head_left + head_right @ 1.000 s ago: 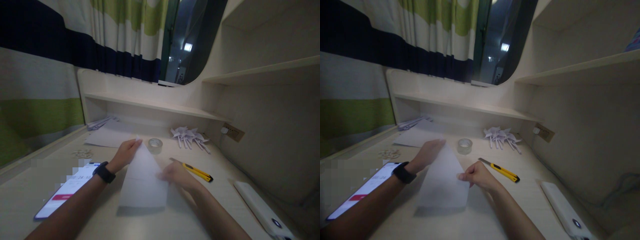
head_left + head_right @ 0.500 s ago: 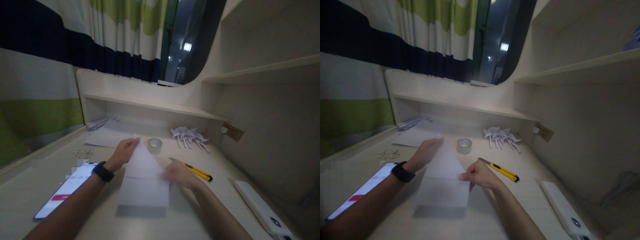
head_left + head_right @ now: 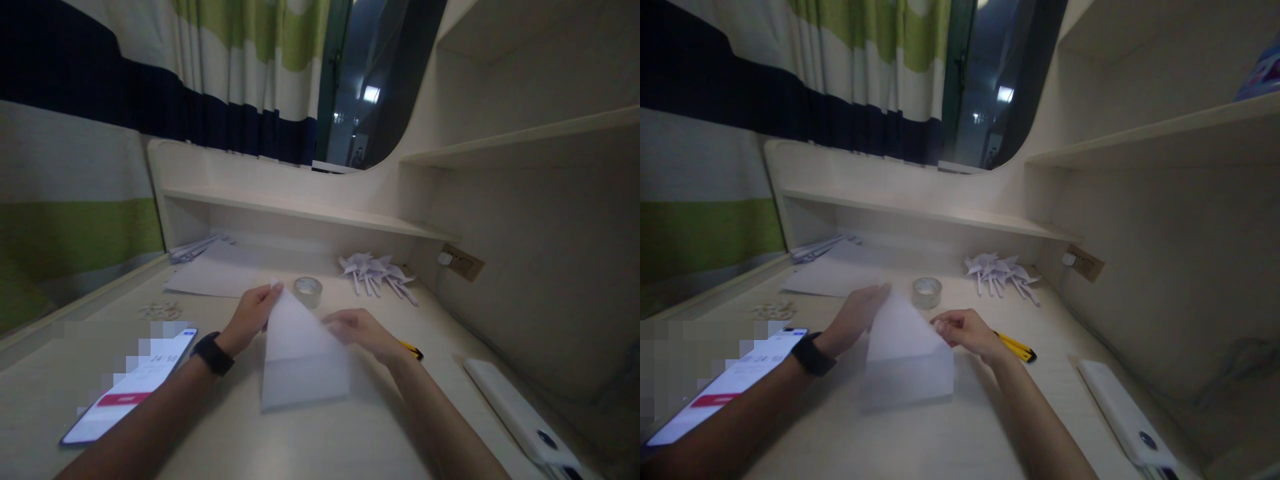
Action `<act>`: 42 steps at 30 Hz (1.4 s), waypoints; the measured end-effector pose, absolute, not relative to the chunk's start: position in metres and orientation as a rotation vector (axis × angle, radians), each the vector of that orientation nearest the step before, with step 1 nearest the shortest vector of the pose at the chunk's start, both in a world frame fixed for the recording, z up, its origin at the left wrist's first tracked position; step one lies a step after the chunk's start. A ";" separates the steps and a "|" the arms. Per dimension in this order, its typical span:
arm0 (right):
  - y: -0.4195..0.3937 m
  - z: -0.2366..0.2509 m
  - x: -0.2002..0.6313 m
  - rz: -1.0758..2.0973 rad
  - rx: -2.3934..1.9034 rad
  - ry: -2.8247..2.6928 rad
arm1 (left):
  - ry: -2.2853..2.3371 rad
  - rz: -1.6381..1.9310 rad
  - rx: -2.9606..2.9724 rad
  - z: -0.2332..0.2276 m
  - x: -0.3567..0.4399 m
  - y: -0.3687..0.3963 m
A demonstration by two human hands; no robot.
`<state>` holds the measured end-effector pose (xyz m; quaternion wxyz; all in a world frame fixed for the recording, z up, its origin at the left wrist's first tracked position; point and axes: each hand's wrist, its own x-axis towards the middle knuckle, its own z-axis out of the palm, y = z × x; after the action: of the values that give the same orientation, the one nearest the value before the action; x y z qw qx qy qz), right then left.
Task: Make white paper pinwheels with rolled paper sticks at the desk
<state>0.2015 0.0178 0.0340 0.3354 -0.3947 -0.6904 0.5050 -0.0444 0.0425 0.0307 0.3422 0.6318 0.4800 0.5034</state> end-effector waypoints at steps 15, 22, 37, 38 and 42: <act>0.018 0.040 0.212 1.312 -1.187 -1.951 | 0.720 0.733 1.734 0.035 -0.065 0.046; 0.014 0.034 0.202 1.242 -1.209 -2.226 | 0.560 0.284 2.092 0.019 -0.052 0.041; 0.019 0.033 0.211 1.336 -1.139 -2.267 | 0.537 0.256 1.986 0.018 -0.044 0.031; 0.020 0.034 0.214 1.339 -1.130 -2.271 | 0.546 0.243 1.978 0.021 -0.045 0.031; 0.027 0.034 0.227 1.310 -1.107 -2.286 | 0.561 0.223 1.945 0.026 -0.051 0.032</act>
<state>0.2273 0.0268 0.0337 0.1414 -0.3833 -0.7919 0.4538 -0.0513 0.0324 0.0259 0.5248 0.8129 0.2346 0.0932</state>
